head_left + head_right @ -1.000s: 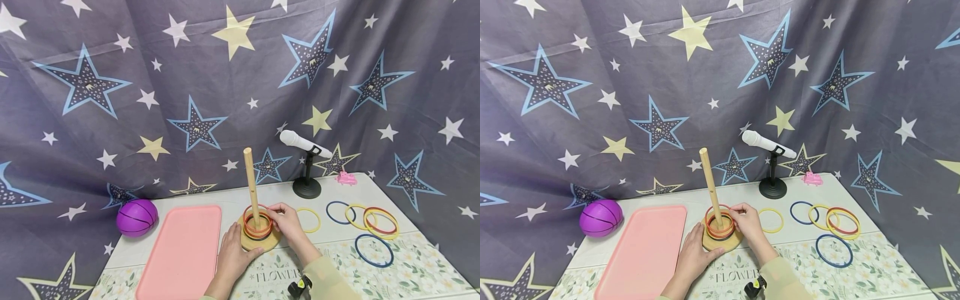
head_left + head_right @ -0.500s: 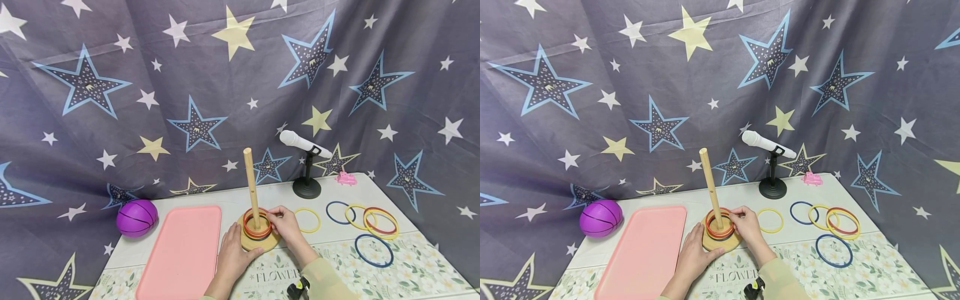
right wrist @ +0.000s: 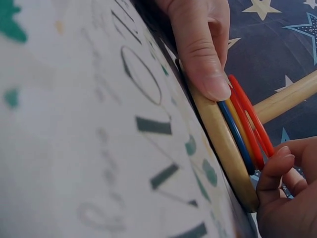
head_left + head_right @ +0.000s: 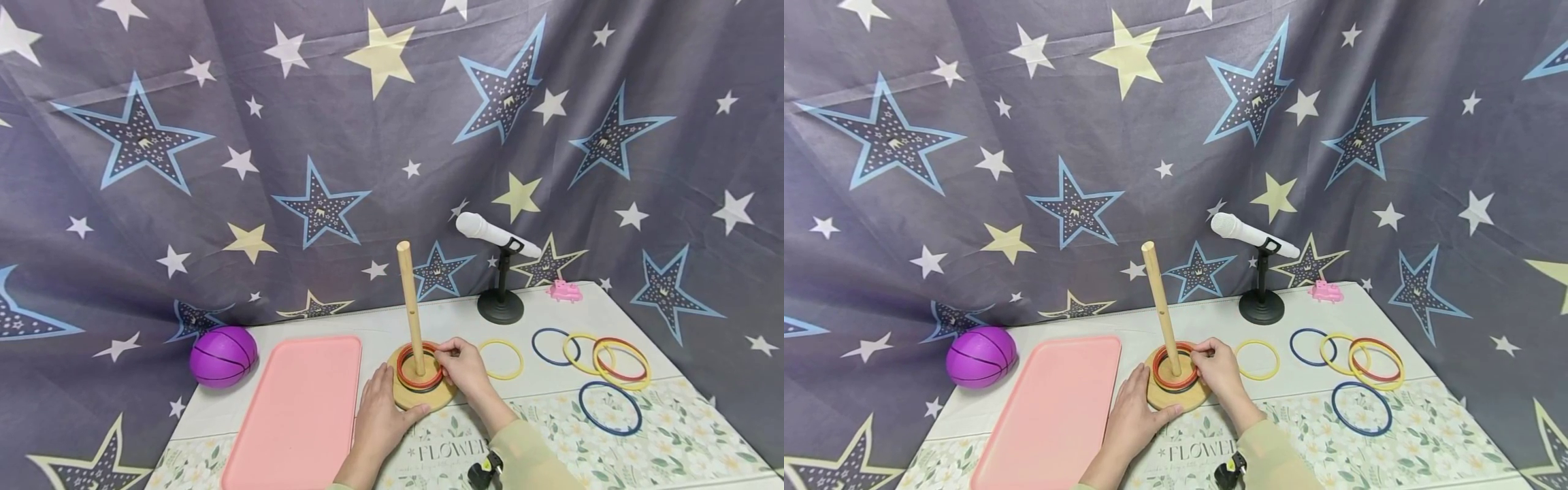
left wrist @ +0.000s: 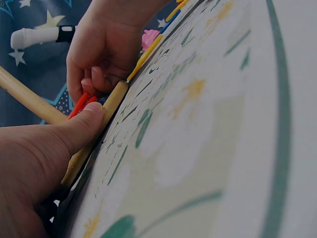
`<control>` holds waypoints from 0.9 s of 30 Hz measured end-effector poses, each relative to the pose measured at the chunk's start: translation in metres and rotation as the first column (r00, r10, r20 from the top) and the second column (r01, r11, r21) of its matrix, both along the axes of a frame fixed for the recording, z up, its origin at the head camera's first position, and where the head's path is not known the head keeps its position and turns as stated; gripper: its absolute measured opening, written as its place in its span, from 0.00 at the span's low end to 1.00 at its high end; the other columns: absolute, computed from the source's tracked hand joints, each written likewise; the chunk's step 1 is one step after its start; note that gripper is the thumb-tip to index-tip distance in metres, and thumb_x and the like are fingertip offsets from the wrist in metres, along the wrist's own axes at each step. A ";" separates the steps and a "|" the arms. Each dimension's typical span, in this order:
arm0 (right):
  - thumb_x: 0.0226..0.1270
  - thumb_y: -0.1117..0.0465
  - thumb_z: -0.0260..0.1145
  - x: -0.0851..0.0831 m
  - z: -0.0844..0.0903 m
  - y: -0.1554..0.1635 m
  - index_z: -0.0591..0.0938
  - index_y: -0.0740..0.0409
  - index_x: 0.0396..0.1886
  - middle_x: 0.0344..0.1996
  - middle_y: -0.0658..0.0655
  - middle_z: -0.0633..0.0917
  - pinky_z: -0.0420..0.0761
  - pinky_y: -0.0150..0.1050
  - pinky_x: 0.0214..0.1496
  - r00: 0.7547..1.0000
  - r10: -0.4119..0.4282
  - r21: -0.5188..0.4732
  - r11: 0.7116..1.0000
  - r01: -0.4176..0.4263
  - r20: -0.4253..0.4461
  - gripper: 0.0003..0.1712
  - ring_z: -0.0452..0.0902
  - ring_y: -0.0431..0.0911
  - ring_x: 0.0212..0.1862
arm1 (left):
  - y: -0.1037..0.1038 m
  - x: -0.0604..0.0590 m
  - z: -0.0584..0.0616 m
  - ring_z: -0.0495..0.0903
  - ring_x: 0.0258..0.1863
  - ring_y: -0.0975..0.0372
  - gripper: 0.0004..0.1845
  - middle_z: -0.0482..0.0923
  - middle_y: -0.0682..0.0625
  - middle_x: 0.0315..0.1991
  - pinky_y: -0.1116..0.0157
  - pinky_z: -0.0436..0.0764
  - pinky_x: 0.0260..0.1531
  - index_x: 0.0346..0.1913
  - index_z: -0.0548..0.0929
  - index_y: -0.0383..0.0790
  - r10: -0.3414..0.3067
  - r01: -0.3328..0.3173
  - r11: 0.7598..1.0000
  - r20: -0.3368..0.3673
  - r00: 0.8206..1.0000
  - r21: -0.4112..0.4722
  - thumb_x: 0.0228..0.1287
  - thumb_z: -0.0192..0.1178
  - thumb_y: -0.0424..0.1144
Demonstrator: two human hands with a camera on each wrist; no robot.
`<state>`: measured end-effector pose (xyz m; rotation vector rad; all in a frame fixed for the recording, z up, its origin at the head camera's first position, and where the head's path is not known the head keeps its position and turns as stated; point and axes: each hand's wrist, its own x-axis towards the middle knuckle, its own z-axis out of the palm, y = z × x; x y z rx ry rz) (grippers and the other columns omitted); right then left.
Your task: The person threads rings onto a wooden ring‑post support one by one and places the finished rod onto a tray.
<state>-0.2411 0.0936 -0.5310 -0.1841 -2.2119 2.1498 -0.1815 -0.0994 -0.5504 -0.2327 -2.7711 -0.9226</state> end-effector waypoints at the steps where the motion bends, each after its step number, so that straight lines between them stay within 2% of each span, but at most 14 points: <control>1: 0.73 0.71 0.71 0.000 0.000 0.000 0.86 0.65 0.44 0.25 0.53 0.80 0.70 0.29 0.19 1.000 0.001 0.005 1.000 -0.001 0.000 0.04 0.69 0.39 0.20 | 0.000 0.000 0.000 0.67 0.77 0.31 0.63 0.67 0.26 0.78 0.35 0.69 0.75 0.77 0.72 0.21 -0.001 0.001 1.000 0.000 1.000 0.002 0.51 0.85 0.65; 7: 0.74 0.71 0.71 -0.001 0.000 -0.001 0.85 0.62 0.40 0.26 0.53 0.79 0.70 0.28 0.19 1.000 -0.004 0.019 1.000 0.004 0.009 0.02 0.69 0.39 0.21 | -0.001 -0.001 -0.001 0.67 0.78 0.32 0.63 0.67 0.26 0.78 0.36 0.68 0.76 0.77 0.72 0.21 -0.009 0.009 1.000 -0.005 1.000 0.014 0.51 0.86 0.64; 27: 0.74 0.71 0.71 -0.002 0.001 -0.001 0.84 0.66 0.45 0.27 0.53 0.79 0.69 0.29 0.17 1.000 0.003 0.074 0.997 -0.005 0.025 0.04 0.69 0.39 0.20 | -0.001 -0.001 -0.002 0.67 0.78 0.33 0.62 0.67 0.27 0.79 0.36 0.71 0.74 0.77 0.72 0.22 0.009 -0.009 1.000 0.002 1.000 -0.005 0.52 0.85 0.66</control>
